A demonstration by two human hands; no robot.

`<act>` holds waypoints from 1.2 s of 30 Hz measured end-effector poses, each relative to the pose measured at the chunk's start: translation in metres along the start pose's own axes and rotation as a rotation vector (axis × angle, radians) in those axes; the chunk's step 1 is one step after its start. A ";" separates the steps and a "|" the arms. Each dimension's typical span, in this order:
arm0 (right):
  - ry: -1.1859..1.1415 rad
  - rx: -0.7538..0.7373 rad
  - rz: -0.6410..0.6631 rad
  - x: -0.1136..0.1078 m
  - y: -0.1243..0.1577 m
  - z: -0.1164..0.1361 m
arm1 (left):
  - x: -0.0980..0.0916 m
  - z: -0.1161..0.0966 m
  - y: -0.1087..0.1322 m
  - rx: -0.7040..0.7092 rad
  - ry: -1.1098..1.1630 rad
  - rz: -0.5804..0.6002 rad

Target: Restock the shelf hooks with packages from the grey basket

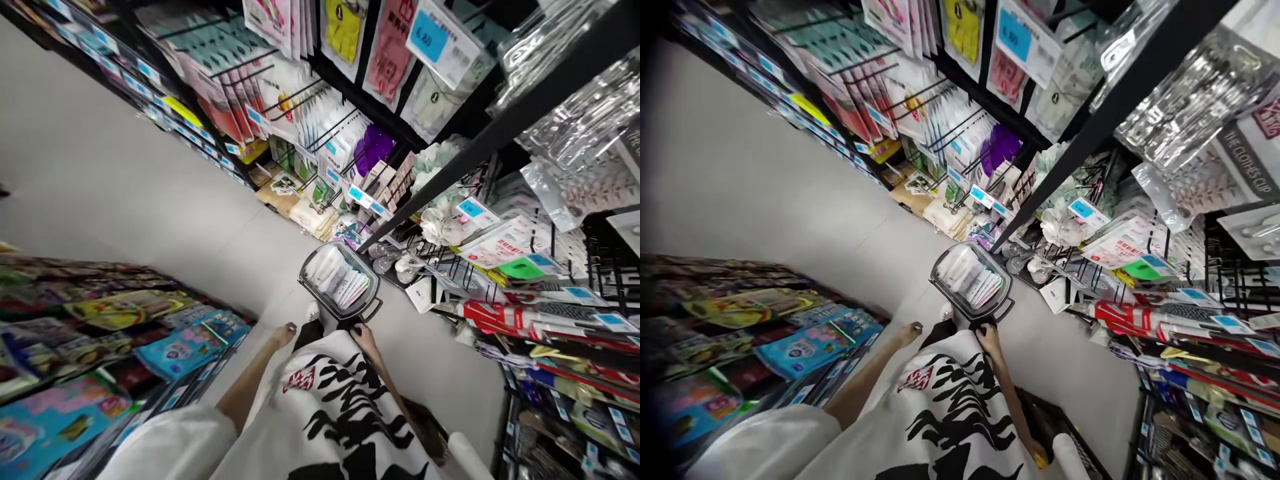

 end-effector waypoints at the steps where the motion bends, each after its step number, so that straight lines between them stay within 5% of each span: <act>1: 0.019 0.027 -0.003 0.006 0.004 -0.006 | -0.003 0.009 -0.002 -0.052 -0.052 0.058; 6: 0.079 0.138 -0.047 0.021 0.005 -0.030 | 0.003 0.031 -0.016 -0.154 -0.210 0.240; 12: 0.226 0.156 -0.003 0.041 -0.029 -0.048 | 0.052 0.021 -0.048 -0.089 -0.162 0.313; 17: 0.347 0.018 0.137 0.079 -0.087 -0.058 | 0.100 0.014 -0.093 0.051 -0.053 0.347; 22: 0.478 -0.162 0.273 0.131 -0.171 -0.053 | 0.146 0.039 -0.135 0.039 -0.010 0.333; 29: 0.721 -0.417 0.379 0.227 -0.292 -0.028 | 0.194 0.103 -0.105 -0.064 0.065 0.401; 36: 0.908 -0.536 0.460 0.283 -0.368 -0.040 | 0.208 0.112 -0.101 -0.102 0.113 0.346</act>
Point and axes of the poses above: each hand's wrist, its own y-axis away from the middle knuckle, its own x-axis out of the palm, z = x × y, the point moved 1 cm from there along -y, towards the middle knuckle, and after that the axes turned 9 degrees about x, right-handed, at the moved point
